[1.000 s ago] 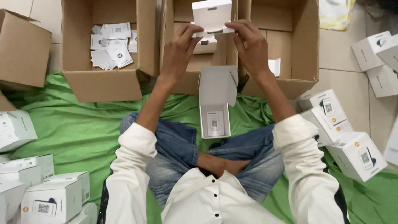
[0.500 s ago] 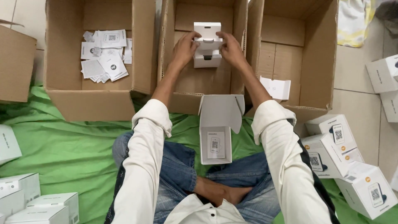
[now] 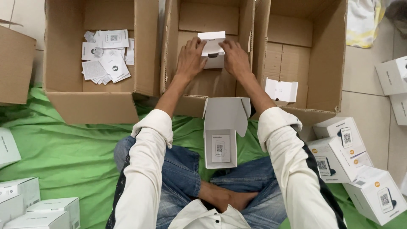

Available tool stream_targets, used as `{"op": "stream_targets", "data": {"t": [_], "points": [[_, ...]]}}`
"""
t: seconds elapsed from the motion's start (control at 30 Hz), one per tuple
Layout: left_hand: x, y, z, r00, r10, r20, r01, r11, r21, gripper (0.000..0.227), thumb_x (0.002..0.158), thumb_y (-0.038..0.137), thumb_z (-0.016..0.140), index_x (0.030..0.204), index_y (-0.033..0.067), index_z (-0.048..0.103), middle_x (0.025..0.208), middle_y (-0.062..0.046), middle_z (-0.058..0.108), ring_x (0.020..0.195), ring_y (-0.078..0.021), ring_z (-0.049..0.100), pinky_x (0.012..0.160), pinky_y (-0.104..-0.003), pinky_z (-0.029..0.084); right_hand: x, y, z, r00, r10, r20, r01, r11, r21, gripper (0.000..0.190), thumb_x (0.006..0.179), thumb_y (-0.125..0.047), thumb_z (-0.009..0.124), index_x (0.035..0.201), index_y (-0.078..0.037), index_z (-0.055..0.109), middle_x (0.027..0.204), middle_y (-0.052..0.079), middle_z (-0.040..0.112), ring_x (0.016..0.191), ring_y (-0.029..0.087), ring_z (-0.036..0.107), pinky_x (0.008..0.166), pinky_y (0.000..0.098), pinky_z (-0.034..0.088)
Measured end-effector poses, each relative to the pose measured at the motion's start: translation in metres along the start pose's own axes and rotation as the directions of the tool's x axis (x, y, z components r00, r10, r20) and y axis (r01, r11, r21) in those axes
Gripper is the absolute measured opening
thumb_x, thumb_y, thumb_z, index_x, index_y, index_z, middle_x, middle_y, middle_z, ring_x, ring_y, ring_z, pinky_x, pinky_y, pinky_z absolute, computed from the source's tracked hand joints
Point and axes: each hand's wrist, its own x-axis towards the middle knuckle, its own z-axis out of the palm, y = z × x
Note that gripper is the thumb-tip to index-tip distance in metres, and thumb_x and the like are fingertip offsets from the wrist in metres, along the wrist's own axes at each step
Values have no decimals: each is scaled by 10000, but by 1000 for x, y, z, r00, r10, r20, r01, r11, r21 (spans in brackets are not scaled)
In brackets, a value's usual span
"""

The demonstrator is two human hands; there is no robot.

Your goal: The person packs small electronic items or voice boxes into retail packaging and then places them into larger shipping boxes.

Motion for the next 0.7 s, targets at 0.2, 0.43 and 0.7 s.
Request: {"op": "stream_targets", "data": {"t": [0.2,0.43,0.7], "points": [[28,-10,36,990,33,139,-56,984,169,1194,807,553,799,1625,89,63,1691,-178,59,1564,-346,92,1268,-505,131,16,28,50,987,-155,50,161,975,-150,833,1037,-226,640,1698,-175,136,1747,106,35,1577,377,195,1184,557,376],[26,-11,51,975,-31,221,-49,936,348,1305,769,606,803,1655,107,-16,1716,-172,-63,1587,-345,1,1279,-504,80,9,3,22,923,25,384,4,997,-73,847,1035,-341,583,1671,-213,38,1745,87,-109,1577,359,130,1184,590,323],[-46,66,-84,969,121,-214,-162,970,-184,857,921,257,808,1623,127,334,1689,-139,293,1571,-320,259,1292,-480,257,-57,-37,-114,960,-170,-223,242,905,350,560,1060,-111,672,1579,-125,462,1711,144,227,1441,356,501,1165,459,464]]}}
